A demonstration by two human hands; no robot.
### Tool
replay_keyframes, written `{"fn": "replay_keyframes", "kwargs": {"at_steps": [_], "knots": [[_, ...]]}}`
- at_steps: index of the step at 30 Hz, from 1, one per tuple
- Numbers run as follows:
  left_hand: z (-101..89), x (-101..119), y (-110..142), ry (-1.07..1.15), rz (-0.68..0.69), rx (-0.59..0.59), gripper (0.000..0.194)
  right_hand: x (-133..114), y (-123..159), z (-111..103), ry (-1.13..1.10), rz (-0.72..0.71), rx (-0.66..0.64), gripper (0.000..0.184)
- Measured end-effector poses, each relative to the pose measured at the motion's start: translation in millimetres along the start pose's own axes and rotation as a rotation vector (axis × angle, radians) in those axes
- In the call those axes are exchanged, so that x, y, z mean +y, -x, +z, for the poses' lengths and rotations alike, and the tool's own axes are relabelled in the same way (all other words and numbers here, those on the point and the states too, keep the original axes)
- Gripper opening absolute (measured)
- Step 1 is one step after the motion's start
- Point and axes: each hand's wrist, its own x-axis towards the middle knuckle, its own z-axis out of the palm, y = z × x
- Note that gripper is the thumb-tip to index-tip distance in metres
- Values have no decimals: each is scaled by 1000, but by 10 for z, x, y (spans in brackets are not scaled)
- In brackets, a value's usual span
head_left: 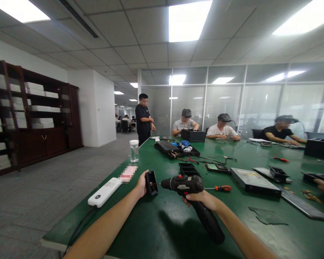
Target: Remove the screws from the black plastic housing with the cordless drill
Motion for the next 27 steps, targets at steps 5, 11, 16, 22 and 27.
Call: {"fn": "replay_keyframes", "kwargs": {"at_steps": [5,11,16,22,27], "knots": [[-37,-13,-40,2,-6,-14,34,3,-1,-1,-1,6,3,21],[-55,-25,-63,3,-12,-9,35,-22,-2,21,-6,-2,8,22],[-46,-17,-48,-3,-15,9,34,-18,3,23,3,-1,6,23],[-20,-5,-27,0,-19,4,33,-34,9,25,52,-13,-5,23],[-12,2,-12,8,-16,-9,33,-13,5,12,35,-19,-9,20]]}}
